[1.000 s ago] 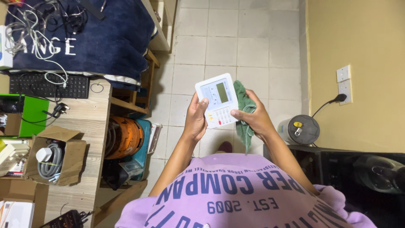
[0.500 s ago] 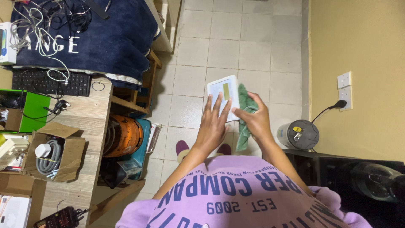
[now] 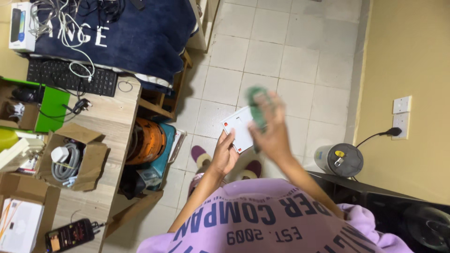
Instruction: The person wipes a white electronic device with a cloth, then wipes a power adapter and cable before plugging the cable into the device and the adapter into a wall outlet.
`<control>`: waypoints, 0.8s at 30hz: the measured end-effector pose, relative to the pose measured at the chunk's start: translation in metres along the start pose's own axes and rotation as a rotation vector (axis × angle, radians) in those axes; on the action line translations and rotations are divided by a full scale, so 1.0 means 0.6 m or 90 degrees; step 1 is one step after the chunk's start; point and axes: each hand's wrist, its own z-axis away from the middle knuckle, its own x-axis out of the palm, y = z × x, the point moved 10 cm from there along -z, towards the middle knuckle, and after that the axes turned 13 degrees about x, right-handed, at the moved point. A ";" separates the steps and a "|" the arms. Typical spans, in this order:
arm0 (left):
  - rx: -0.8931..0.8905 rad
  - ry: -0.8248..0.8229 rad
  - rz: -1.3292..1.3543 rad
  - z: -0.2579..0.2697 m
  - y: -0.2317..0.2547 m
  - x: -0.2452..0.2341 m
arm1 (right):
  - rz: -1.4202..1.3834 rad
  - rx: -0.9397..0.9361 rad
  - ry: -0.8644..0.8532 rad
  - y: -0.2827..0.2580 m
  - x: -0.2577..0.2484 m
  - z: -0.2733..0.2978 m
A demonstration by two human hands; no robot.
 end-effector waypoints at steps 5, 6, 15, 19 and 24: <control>0.010 0.075 -0.059 -0.062 0.093 -0.050 | 0.129 -0.136 -0.182 -0.080 0.167 0.004; 0.027 0.070 -0.054 -0.082 0.112 -0.053 | 0.145 -0.157 -0.180 -0.089 0.186 -0.012; 0.164 -0.054 -0.197 -0.162 0.266 -0.155 | 0.076 -0.009 0.041 -0.089 0.237 -0.231; 0.284 -0.016 -0.520 -0.144 0.375 -0.268 | -0.376 0.349 -0.333 -0.049 0.394 -0.252; 0.441 -0.067 -1.027 -0.146 0.484 -0.240 | -0.308 0.398 -0.430 -0.144 0.468 -0.260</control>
